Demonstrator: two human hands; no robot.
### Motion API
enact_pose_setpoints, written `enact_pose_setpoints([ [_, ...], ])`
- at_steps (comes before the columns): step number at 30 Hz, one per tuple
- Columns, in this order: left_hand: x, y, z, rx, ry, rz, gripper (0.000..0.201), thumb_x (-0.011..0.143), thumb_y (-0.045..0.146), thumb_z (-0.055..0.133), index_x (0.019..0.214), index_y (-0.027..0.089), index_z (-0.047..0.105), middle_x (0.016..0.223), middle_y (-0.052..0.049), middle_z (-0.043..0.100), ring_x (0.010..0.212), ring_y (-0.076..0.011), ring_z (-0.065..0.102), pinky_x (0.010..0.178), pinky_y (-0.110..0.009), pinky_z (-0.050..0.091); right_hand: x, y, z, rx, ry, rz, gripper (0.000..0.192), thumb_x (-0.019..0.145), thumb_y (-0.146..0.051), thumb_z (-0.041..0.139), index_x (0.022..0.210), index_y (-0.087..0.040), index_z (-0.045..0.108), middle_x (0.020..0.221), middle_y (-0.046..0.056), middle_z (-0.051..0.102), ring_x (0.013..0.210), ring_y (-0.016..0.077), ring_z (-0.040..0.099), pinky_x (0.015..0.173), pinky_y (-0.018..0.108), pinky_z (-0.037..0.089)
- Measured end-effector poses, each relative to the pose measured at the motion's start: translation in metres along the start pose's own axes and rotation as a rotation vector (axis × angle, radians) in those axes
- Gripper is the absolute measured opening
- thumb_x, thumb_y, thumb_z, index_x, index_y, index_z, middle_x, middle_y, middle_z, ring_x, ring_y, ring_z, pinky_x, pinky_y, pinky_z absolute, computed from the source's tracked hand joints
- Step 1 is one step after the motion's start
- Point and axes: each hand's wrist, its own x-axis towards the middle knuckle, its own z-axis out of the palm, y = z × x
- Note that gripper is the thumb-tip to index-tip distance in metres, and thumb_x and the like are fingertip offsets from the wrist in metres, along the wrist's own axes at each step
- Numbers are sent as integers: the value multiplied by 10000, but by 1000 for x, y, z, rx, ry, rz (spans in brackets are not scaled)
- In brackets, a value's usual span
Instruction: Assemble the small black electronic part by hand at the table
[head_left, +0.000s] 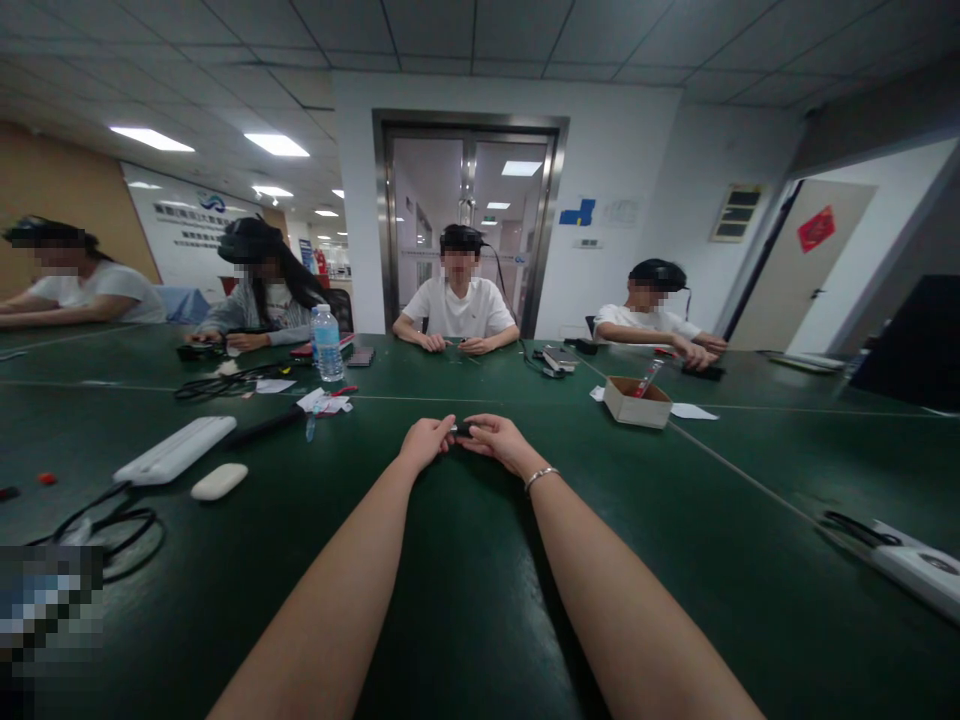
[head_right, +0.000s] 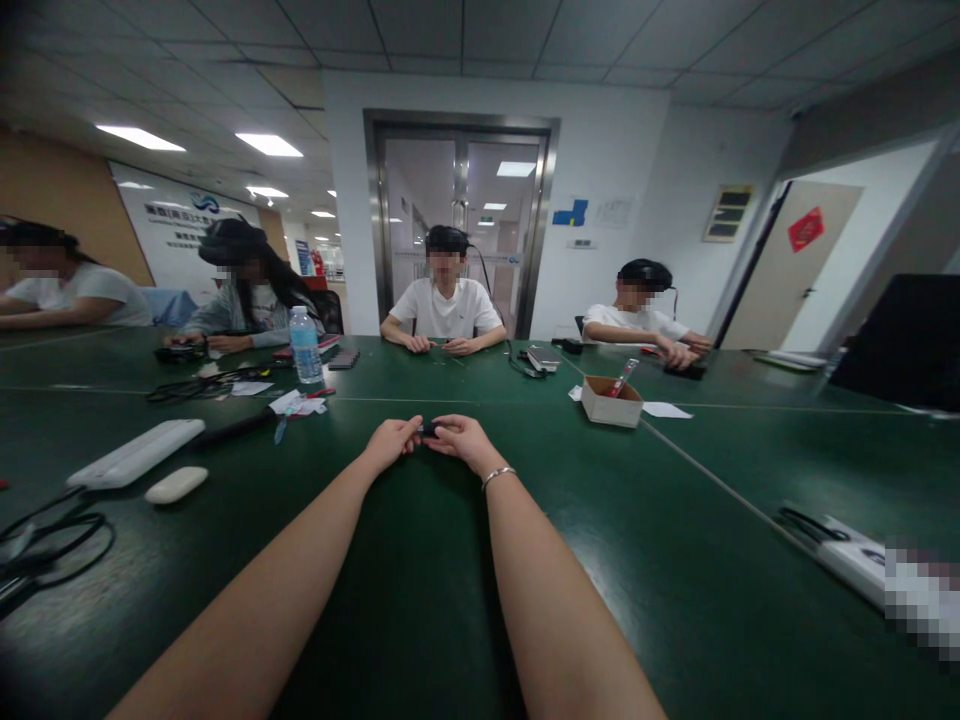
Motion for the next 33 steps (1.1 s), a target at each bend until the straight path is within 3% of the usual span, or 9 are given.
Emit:
enact_pose_setpoints([
  [6,-3,3,-1,53,0,-8,640,767,671,270,548,156,580,465,-5,526,449,-127,485,521,-254,344,-3,-3,-4,14,-53,23,190,756,-1,624,919,-87,576,876,98,649,792,206,674,745,289,570],
  [12,-1,-2,2,-8,-1,35,573,759,655,328,651,155,587,544,-2,558,497,-126,499,529,-245,358,-2,-6,1,-85,-16,73,90,843,-131,581,897,-82,529,712,96,646,595,177,673,573,256,583],
  [16,-2,-2,3,-99,-45,83,431,757,559,445,740,153,588,631,-11,579,565,-124,520,546,-235,383,0,-5,4,-131,49,60,151,875,-232,552,802,-107,510,580,64,614,513,164,647,513,255,575],
  [21,-7,6,1,-274,-57,120,288,689,370,604,863,148,548,741,-19,590,609,-110,536,563,-225,406,0,-5,4,-162,49,49,212,853,-283,585,753,-118,499,566,66,610,489,160,632,478,254,568],
  [26,-9,12,1,-301,-67,19,242,776,378,491,855,154,537,771,-36,596,630,-118,557,529,-215,398,-2,-6,6,-171,41,51,207,857,-265,579,733,-123,495,534,48,594,491,161,633,480,251,566],
  [30,-8,12,2,-324,-45,34,212,746,333,543,861,156,533,780,-33,595,688,-128,568,528,-200,392,-2,-7,7,-178,45,65,198,880,-222,537,715,-125,489,532,54,600,470,155,626,476,247,561],
  [33,-7,11,3,-337,-65,6,229,795,362,472,860,151,534,710,-24,585,615,-113,550,515,-204,387,-3,-8,7,-164,34,63,192,890,-208,516,720,-123,492,545,60,608,477,155,629,485,250,561],
])
